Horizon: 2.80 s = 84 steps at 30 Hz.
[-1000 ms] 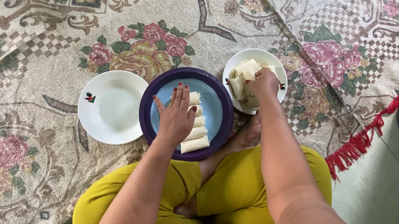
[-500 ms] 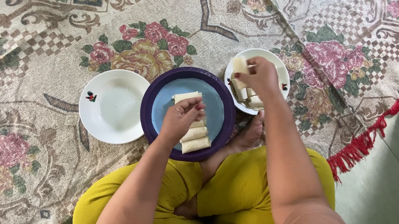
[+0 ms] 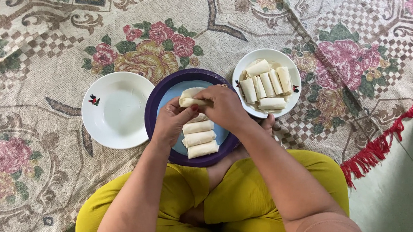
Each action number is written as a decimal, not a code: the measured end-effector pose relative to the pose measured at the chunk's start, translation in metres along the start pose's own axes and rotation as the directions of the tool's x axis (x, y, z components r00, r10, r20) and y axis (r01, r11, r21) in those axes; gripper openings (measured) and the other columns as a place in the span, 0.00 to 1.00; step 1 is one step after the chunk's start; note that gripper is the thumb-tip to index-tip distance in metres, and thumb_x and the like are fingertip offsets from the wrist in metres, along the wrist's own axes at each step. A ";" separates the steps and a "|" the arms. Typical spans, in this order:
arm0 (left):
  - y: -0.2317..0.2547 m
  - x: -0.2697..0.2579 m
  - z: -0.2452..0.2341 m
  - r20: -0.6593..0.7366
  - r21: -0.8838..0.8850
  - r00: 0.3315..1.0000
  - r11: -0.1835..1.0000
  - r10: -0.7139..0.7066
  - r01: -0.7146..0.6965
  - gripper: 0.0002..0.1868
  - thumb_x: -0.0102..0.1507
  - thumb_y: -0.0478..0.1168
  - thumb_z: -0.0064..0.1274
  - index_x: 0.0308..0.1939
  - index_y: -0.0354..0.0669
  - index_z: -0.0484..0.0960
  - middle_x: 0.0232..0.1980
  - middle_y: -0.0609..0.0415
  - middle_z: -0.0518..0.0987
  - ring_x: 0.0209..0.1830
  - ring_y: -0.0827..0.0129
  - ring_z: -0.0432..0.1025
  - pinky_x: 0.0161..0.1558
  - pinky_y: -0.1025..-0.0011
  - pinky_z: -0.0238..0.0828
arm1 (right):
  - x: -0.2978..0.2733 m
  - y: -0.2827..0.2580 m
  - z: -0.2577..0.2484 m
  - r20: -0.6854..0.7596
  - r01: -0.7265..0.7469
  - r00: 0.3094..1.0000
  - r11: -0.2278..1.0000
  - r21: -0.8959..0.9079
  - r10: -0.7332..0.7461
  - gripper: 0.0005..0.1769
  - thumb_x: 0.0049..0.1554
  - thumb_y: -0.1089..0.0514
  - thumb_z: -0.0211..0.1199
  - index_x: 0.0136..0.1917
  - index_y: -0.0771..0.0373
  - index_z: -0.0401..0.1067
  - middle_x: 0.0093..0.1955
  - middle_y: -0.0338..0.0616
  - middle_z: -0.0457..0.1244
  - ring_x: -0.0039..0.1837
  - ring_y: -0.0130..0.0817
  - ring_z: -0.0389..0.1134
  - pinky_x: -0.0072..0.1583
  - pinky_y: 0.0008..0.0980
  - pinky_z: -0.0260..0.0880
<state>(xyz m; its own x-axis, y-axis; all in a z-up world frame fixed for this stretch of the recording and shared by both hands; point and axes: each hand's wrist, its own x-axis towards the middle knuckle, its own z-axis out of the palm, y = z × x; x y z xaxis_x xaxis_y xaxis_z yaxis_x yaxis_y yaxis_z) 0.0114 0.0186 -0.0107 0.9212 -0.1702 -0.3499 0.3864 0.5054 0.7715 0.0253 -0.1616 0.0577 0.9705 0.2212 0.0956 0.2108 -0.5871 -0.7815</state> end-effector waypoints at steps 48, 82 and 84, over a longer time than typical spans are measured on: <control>-0.013 0.031 -0.031 -0.020 0.822 0.909 0.524 0.416 -0.222 0.11 0.72 0.39 0.53 0.52 0.34 0.84 0.37 0.44 0.84 0.34 0.60 0.80 0.30 0.65 0.76 | 0.017 0.112 0.066 -0.093 -0.062 0.995 0.986 -0.155 0.048 0.10 0.57 0.61 0.65 0.52 0.57 0.83 0.54 0.50 0.67 0.52 0.57 0.72 0.49 0.49 0.77; -0.016 -0.001 0.015 0.438 0.886 0.887 -0.238 0.143 -0.399 0.41 0.70 0.67 0.34 0.82 0.50 0.53 0.85 0.38 0.45 0.85 0.42 0.37 0.68 0.18 0.17 | -0.071 0.187 -0.146 -0.012 -0.800 0.552 0.526 -0.290 0.834 0.35 0.52 0.45 0.70 0.65 0.72 0.74 0.58 0.74 0.67 0.55 0.64 0.73 0.45 0.54 0.77; -0.016 -0.003 0.011 0.423 0.905 0.872 -0.170 0.245 -0.391 0.41 0.71 0.68 0.30 0.81 0.51 0.56 0.85 0.39 0.44 0.85 0.43 0.34 0.68 0.22 0.15 | -0.070 0.177 -0.142 0.006 -0.830 0.513 0.498 -0.253 0.858 0.39 0.48 0.46 0.77 0.65 0.71 0.74 0.55 0.69 0.68 0.55 0.63 0.73 0.47 0.54 0.80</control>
<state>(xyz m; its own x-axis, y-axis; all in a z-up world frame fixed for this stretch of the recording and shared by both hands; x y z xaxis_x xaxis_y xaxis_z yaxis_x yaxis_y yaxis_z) 0.0031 0.0019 -0.0165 0.9175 -0.3826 0.1087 -0.3847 -0.7844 0.4865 0.0109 -0.3916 -0.0001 0.6783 -0.3857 -0.6255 -0.6708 -0.6725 -0.3127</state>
